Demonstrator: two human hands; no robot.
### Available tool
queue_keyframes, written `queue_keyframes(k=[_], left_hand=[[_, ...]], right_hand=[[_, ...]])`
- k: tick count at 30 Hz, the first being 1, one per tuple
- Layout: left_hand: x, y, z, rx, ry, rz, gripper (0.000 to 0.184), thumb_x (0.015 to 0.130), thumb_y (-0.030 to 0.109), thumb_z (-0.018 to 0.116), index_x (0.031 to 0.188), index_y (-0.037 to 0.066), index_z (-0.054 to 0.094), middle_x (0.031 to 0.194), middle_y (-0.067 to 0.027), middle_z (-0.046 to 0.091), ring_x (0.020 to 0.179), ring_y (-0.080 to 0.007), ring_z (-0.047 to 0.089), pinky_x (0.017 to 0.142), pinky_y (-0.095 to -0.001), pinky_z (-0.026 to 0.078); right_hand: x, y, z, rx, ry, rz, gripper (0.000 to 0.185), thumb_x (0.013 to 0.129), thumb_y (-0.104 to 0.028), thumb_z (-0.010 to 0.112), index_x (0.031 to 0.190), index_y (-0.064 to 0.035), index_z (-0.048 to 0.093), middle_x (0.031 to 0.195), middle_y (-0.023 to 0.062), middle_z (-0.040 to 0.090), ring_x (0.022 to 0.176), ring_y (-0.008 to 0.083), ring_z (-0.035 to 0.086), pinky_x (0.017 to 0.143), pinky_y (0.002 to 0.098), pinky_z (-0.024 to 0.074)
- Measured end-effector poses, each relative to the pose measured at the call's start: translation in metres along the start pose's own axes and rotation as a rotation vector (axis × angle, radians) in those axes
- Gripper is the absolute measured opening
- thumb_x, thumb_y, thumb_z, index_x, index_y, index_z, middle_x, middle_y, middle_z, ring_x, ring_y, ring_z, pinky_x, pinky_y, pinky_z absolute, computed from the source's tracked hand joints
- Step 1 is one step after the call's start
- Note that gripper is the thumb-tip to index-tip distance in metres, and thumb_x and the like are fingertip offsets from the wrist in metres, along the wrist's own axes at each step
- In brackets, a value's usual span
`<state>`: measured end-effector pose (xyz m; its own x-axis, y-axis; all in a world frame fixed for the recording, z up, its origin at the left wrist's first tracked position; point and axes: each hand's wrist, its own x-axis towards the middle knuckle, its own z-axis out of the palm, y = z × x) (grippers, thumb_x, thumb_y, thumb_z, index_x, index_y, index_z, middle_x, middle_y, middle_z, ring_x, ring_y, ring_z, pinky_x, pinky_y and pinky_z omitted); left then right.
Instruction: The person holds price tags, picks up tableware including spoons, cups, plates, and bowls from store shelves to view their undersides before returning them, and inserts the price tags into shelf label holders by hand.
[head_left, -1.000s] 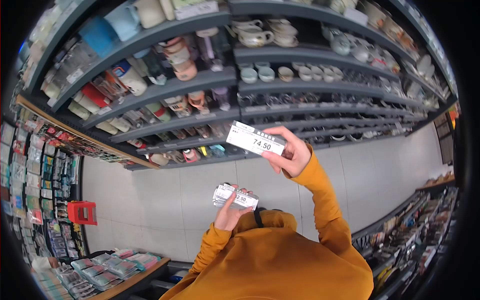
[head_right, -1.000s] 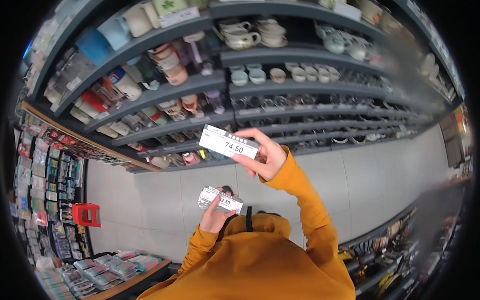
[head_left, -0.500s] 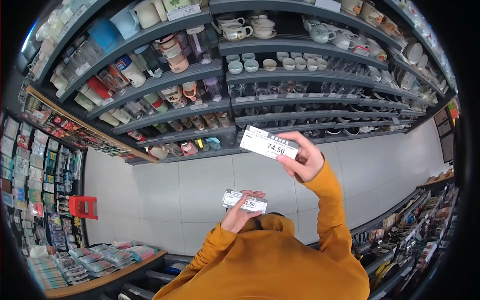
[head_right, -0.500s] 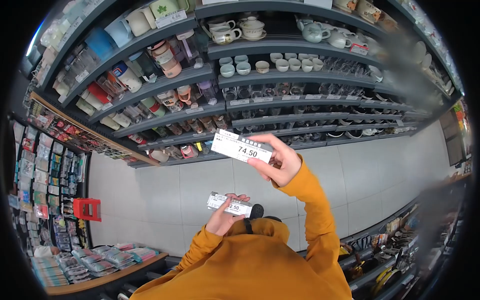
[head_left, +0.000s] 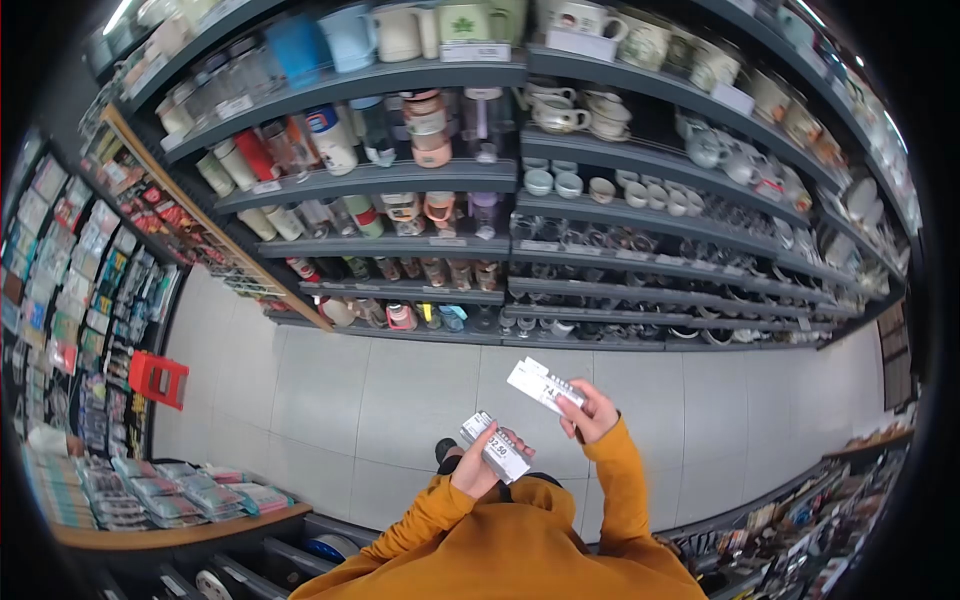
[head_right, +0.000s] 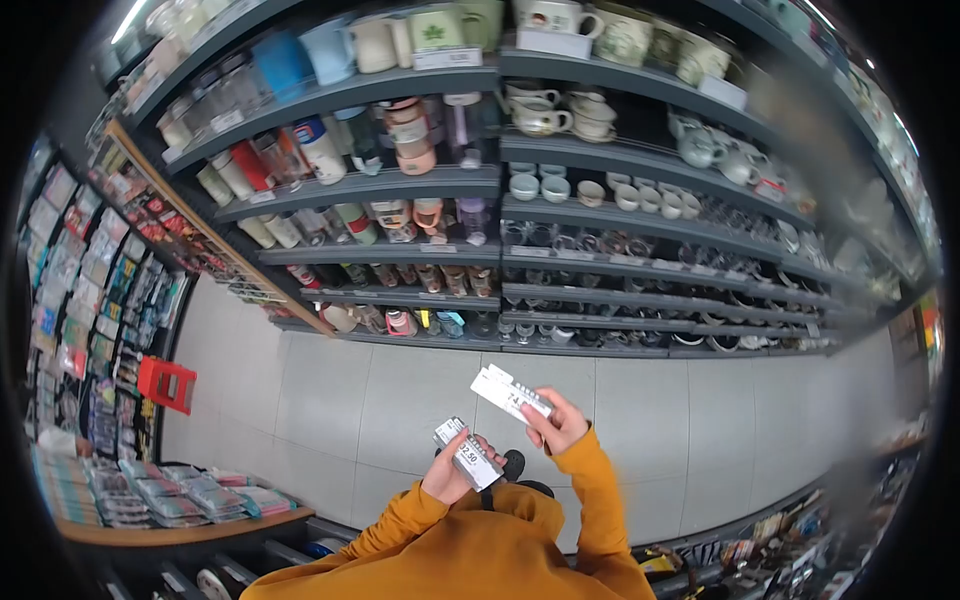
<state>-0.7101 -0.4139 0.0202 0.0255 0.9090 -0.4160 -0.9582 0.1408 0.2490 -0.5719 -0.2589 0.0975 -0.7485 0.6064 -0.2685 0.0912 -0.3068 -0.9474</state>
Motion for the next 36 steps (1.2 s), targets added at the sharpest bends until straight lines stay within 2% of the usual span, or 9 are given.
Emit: queue_keyframes(k=[6,10,15,19,21,26,30,33,36], left_hand=[[-0.005,0.051,-0.033,0.028,0.025,0.121,0.029,0.096,0.032,0.046,0.083,0.006,0.052,0.077,-0.0068,0.053,0.079,-0.0213,0.055,0.081,-0.0361,0.045],[-0.015,0.104,-0.047,0.106,0.081,0.182,0.027,0.096,0.03,0.043,0.09,0.005,0.052,0.077,-0.0068,0.054,0.079,-0.0199,0.055,0.076,-0.0329,0.045],[-0.023,0.179,-0.111,0.039,0.071,0.271,0.03,0.098,0.031,0.037,0.103,0.004,0.052,0.079,-0.007,0.055,0.078,-0.0191,0.056,0.071,-0.0319,0.046],[-0.057,0.248,-0.125,0.266,0.178,0.315,0.028,0.097,0.028,0.038,0.098,0.005,0.054,0.074,-0.0044,0.055,0.073,-0.0164,0.055,0.069,-0.0285,0.046],[-0.072,0.272,-0.132,0.218,0.208,0.316,0.027,0.096,0.028,0.042,0.093,0.005,0.054,0.071,-0.0033,0.054,0.07,-0.0164,0.054,0.068,-0.028,0.046],[-0.083,0.298,-0.193,0.077,0.079,0.221,0.027,0.096,0.028,0.043,0.093,0.004,0.054,0.074,-0.0046,0.053,0.076,-0.0189,0.055,0.073,-0.0312,0.047],[-0.09,0.3,-0.169,0.046,0.149,0.223,0.028,0.096,0.028,0.039,0.094,0.003,0.052,0.078,-0.0056,0.053,0.076,-0.0203,0.053,0.08,-0.0339,0.046],[-0.084,0.301,-0.166,0.0,0.092,0.266,0.029,0.096,0.029,0.038,0.094,0.003,0.052,0.078,-0.0051,0.052,0.078,-0.0206,0.053,0.082,-0.0341,0.045],[-0.087,0.307,-0.165,-0.034,0.089,0.288,0.027,0.095,0.028,0.041,0.088,0.003,0.05,0.074,-0.0048,0.05,0.072,-0.0188,0.05,0.075,-0.0322,0.044]], right_hand=[[0.027,0.03,0.058,-0.051,-0.004,0.037,0.016,0.094,-0.015,0.054,0.105,-0.0031,0.052,0.062,-0.001,0.052,0.046,0.0042,0.043,0.041,0.0195,0.0288],[0.059,0.031,0.109,-0.109,-0.038,0.054,0.019,0.093,-0.017,0.056,0.107,-0.0039,0.053,0.054,-0.0035,0.048,0.043,0.0037,0.04,0.039,0.0205,0.0284],[0.112,0.044,0.184,-0.118,-0.097,0.061,0.021,0.093,-0.019,0.057,0.108,-0.0049,0.052,0.055,-0.0033,0.048,0.044,0.0038,0.041,0.039,0.0205,0.0288],[0.146,0.049,0.235,-0.126,-0.137,0.057,0.021,0.093,-0.019,0.058,0.108,-0.0049,0.052,0.055,-0.0026,0.048,0.044,0.0041,0.041,0.04,0.0211,0.0288],[0.158,0.042,0.257,-0.113,-0.184,0.058,0.021,0.093,-0.018,0.058,0.108,-0.0049,0.052,0.055,-0.0025,0.048,0.044,0.0043,0.041,0.04,0.0214,0.0288],[0.175,0.061,0.29,-0.129,-0.13,0.095,0.021,0.093,-0.017,0.058,0.108,-0.004,0.052,0.055,-0.0023,0.048,0.045,0.0044,0.041,0.041,0.0217,0.0292],[0.189,0.076,0.3,-0.126,-0.16,0.078,0.023,0.093,-0.022,0.058,0.108,-0.0062,0.053,0.055,-0.003,0.048,0.044,0.0039,0.041,0.04,0.0216,0.0297],[0.205,0.084,0.305,-0.162,-0.157,0.048,0.024,0.092,-0.022,0.059,0.109,-0.0061,0.053,0.056,-0.0027,0.049,0.044,0.0042,0.042,0.04,0.0218,0.0307],[0.212,0.074,0.318,-0.226,-0.17,0.074,0.02,0.093,-0.016,0.058,0.107,-0.003,0.052,0.058,-0.0025,0.048,0.046,0.0047,0.041,0.041,0.0222,0.03]])
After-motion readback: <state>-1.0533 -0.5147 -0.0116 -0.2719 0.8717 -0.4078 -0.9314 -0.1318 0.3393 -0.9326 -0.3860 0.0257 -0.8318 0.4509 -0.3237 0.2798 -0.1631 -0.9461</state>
